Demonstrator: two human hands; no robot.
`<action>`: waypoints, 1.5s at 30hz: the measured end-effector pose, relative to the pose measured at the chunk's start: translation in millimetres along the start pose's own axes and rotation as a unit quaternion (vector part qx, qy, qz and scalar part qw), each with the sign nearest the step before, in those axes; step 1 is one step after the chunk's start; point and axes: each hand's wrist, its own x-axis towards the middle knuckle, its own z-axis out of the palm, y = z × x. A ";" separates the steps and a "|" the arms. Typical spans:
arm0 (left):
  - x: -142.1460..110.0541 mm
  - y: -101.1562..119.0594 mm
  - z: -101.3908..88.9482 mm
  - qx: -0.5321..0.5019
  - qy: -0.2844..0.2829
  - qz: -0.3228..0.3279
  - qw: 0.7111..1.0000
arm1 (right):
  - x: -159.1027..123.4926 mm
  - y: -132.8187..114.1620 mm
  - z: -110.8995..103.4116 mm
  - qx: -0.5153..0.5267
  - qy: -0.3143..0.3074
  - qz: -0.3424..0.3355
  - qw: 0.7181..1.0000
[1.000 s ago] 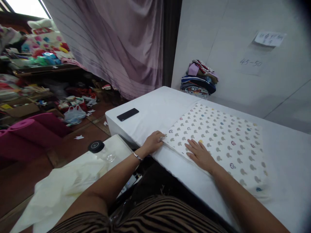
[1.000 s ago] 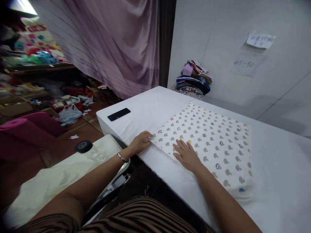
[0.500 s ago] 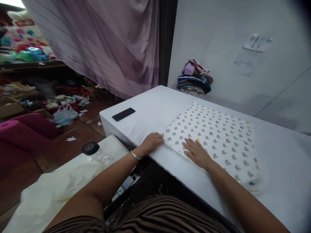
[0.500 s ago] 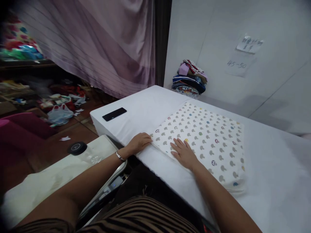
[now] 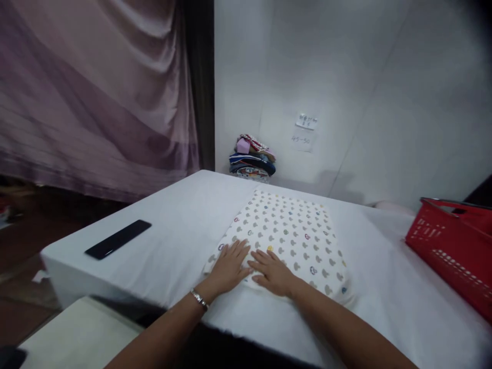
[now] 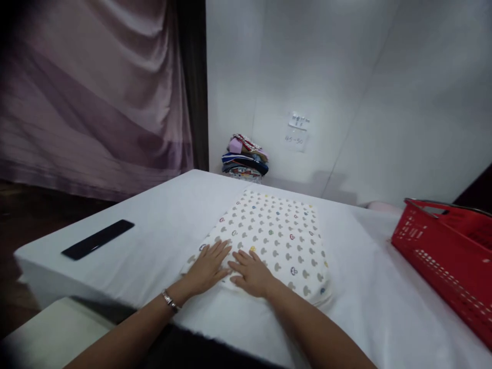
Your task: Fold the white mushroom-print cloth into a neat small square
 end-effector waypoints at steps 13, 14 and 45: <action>0.2 -21.4 17.8 0.023 -0.091 -0.043 0.995 | -119.1 95.3 -30.2 -0.031 0.014 0.238 0.971; 0.7 -22.1 17.7 0.022 -0.098 -0.046 0.994 | -133.8 105.1 -31.3 -0.041 0.022 0.273 0.961; 207.0 -87.7 52.1 -0.016 -0.103 -0.123 0.987 | -108.7 190.2 15.2 -0.168 0.159 0.246 0.941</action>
